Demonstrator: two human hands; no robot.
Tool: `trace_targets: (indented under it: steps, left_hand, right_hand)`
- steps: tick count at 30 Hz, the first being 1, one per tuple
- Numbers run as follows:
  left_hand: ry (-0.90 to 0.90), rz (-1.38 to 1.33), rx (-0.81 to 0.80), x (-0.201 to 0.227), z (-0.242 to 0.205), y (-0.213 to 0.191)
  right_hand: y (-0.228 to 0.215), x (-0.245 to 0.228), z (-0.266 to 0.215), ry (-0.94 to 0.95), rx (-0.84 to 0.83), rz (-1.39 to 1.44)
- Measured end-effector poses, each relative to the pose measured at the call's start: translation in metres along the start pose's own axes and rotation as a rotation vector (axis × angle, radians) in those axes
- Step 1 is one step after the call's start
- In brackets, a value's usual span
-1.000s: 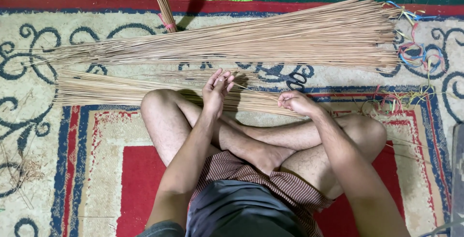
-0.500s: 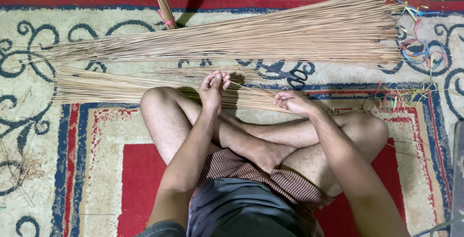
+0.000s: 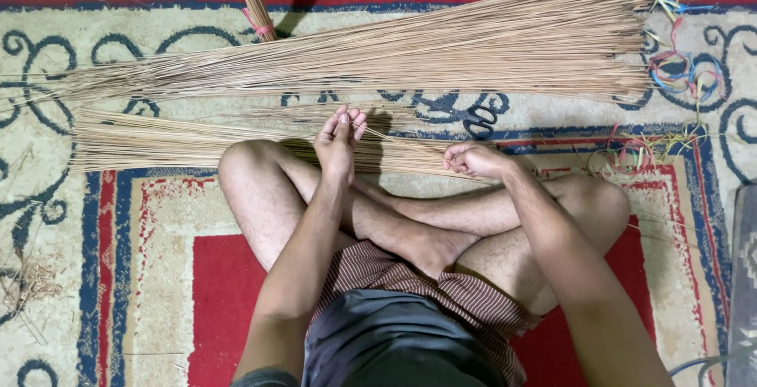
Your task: The person sorts, aligns, and bundles thin bamboo sticks while sitting on the floor.
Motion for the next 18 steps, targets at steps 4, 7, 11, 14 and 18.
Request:
trace_targets:
  steps: [4, 7, 11, 14, 18]
  left_hand:
    - [0.009, -0.026, -0.015, -0.006, 0.005, -0.005]
    - [0.011, -0.02, -0.031, -0.007, 0.003, -0.002]
    - [0.005, -0.036, -0.067, -0.007, 0.0, 0.002]
    - [0.003, -0.04, -0.08, -0.005, -0.002, 0.005]
    - [0.003, -0.044, -0.066, -0.005, -0.001, 0.004]
  right_hand:
    - [-0.003, 0.007, 0.009, 0.01, -0.03, 0.066]
    - [-0.001, 0.006, 0.008, 0.035, -0.043, 0.069]
    - [-0.006, 0.008, 0.007, 0.023, -0.016, 0.09]
    - [-0.009, 0.007, 0.006, 0.01, -0.016, 0.098]
    - [-0.011, 0.009, 0.008, 0.001, -0.024, 0.099]
Point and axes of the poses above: each hand's wrist, its own z-axis towards the middle knuckle, its own y-axis out of the palm, x = y × z, the point moved 1 cm from there along z, towards the middle knuckle, and after that the axes turned 2 degrees about -y, right-handed, at the moved point
